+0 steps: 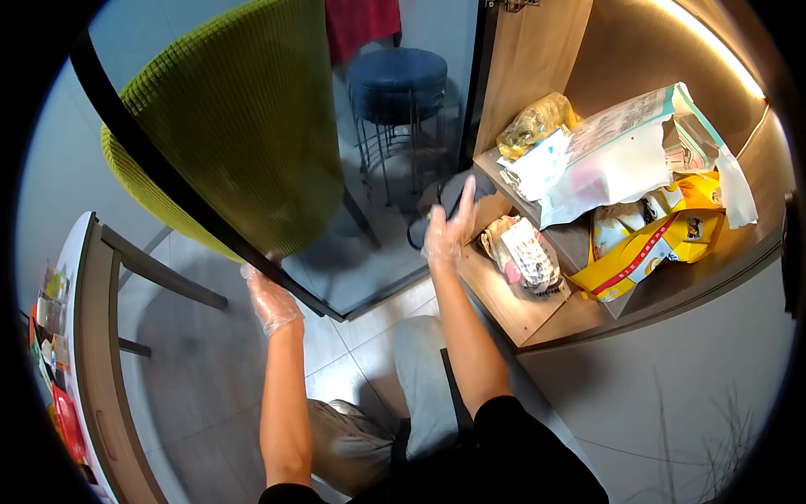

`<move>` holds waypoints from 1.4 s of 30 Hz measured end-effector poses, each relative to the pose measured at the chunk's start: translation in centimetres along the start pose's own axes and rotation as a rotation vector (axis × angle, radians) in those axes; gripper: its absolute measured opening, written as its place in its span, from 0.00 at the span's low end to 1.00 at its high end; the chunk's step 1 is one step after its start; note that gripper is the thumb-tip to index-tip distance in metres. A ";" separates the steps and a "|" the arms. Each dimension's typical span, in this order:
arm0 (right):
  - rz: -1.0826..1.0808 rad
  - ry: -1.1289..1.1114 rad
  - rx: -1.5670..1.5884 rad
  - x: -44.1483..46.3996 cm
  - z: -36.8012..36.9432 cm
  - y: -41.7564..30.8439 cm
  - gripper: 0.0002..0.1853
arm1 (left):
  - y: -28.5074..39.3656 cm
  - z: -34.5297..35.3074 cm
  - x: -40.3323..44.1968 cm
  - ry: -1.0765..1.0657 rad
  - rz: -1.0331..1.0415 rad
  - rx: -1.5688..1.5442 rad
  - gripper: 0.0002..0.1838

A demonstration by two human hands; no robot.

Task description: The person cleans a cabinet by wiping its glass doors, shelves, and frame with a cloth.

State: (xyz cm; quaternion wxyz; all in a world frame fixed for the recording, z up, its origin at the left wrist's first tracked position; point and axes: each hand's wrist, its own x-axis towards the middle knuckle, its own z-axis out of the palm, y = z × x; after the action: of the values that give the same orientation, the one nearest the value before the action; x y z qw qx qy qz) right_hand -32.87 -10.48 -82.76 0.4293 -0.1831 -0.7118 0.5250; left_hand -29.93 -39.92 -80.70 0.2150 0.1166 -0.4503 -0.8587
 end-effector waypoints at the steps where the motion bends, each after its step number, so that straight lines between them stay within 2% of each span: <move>1: -0.028 0.005 0.070 1.2 0.7 -1.0 0.49 | -1.4 -0.3 0.3 0.048 -0.004 0.055 0.27; 2: 0.081 0.029 0.134 1.8 1.8 -1.4 0.51 | -3.0 -0.8 0.5 0.101 -0.009 0.110 0.28; 5: -0.096 0.166 -0.076 1.6 3.8 1.6 0.52 | -7.1 -3.8 0.9 0.259 -0.188 0.317 0.30; 6: -0.033 0.095 0.019 1.5 3.4 2.3 0.51 | -9.0 -5.3 1.7 0.253 -0.188 0.297 0.31; 8: -0.058 0.133 0.017 0.9 3.6 5.0 0.48 | -13.0 -9.4 3.6 0.240 -0.195 0.263 0.32; 9: -0.080 0.151 0.002 0.3 3.7 6.8 0.48 | -13.6 -10.5 3.9 0.202 -0.210 0.314 0.30; 11: 0.009 0.135 0.019 -1.2 3.5 10.3 0.48 | -15.0 -12.4 4.7 0.173 -0.217 0.274 0.28; 12: 0.004 0.141 0.050 -2.0 3.6 11.7 0.48 | -14.5 -12.7 4.2 0.150 -0.277 0.374 0.25; 15: 0.324 0.147 -0.004 -5.4 4.1 16.8 0.45 | -15.9 -16.6 5.2 0.055 -0.377 0.504 0.22; 16: 0.463 0.103 0.036 -6.4 4.0 18.4 0.44 | -15.7 -16.9 3.9 0.085 -0.325 0.506 0.18; 18: 0.739 0.024 0.119 -8.0 3.5 20.3 0.42 | -15.2 -17.2 2.6 0.025 -0.395 0.513 0.16; 19: 0.859 -0.021 0.117 -9.2 3.8 24.5 0.39 | -15.0 -17.3 2.4 -0.006 -0.426 0.515 0.16; 20: 0.898 -0.152 0.020 -10.1 3.3 25.3 0.38 | -14.8 -17.4 2.4 -0.077 -0.467 0.704 0.18; 21: 0.933 -0.287 -0.080 -11.2 2.6 26.4 0.36 | -14.9 -17.8 1.8 -0.237 -0.296 0.696 0.20; 22: 0.831 -0.363 -0.197 -12.9 2.4 29.7 0.34 | -14.9 -18.1 1.7 -0.297 -0.290 0.664 0.21; 23: 0.824 -0.407 -0.278 -13.5 2.0 32.0 0.31 | -14.6 -17.7 1.5 -0.360 -0.286 0.626 0.21; 26: 0.826 -0.346 -0.291 -13.1 0.8 37.2 0.26 | -13.8 -15.8 1.2 -0.373 -0.309 0.636 0.25; 27: 0.699 -0.289 -0.229 -12.7 0.9 35.1 0.26 | -13.8 -15.8 1.4 -0.409 -0.284 0.791 0.26; 28: 0.645 -0.348 -0.238 -11.9 0.4 33.1 0.26 | -13.8 -15.9 1.7 -0.447 -0.257 0.948 0.28; 30: 0.635 -0.449 -0.243 -10.0 0.5 23.4 0.27 | -13.6 -15.9 2.6 -0.560 -0.207 1.322 0.31; 32: 0.755 -0.544 -0.219 -10.4 1.3 24.6 0.29 | -13.3 -16.0 3.2 -0.684 -0.158 1.741 0.37; 34: 0.407 -0.483 -0.464 -13.1 2.2 33.7 0.32 | -14.3 -16.4 4.3 -0.732 -0.237 1.813 0.40; 35: 0.395 -0.426 -0.472 -13.3 2.3 34.2 0.34 | -14.9 -16.9 4.7 -0.752 -0.278 1.846 0.43; 36: 0.382 -0.369 -0.480 -13.4 2.4 33.5 0.35 | -15.6 -17.4 4.6 -0.729 -0.143 1.755 0.42; 37: 0.544 -0.313 -0.402 -12.6 2.5 32.8 0.36 | -16.3 -17.9 4.9 -0.731 -0.187 1.741 0.40; 39: 0.827 -0.305 -0.330 -10.2 2.8 26.3 0.41 | -16.0 -16.4 4.5 -0.728 -0.288 1.711 0.36; 42: 0.576 -0.357 -0.583 -10.5 2.6 29.7 0.38 | -17.8 -18.1 3.7 -0.655 0.000 1.476 0.32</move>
State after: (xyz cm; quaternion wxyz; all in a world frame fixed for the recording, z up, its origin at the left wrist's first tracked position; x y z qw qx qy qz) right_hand -34.66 -8.10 -114.16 0.0664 -0.3939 -0.8128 0.4240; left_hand -30.79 -45.88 -105.68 -0.0603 -0.0290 -0.9414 -0.3305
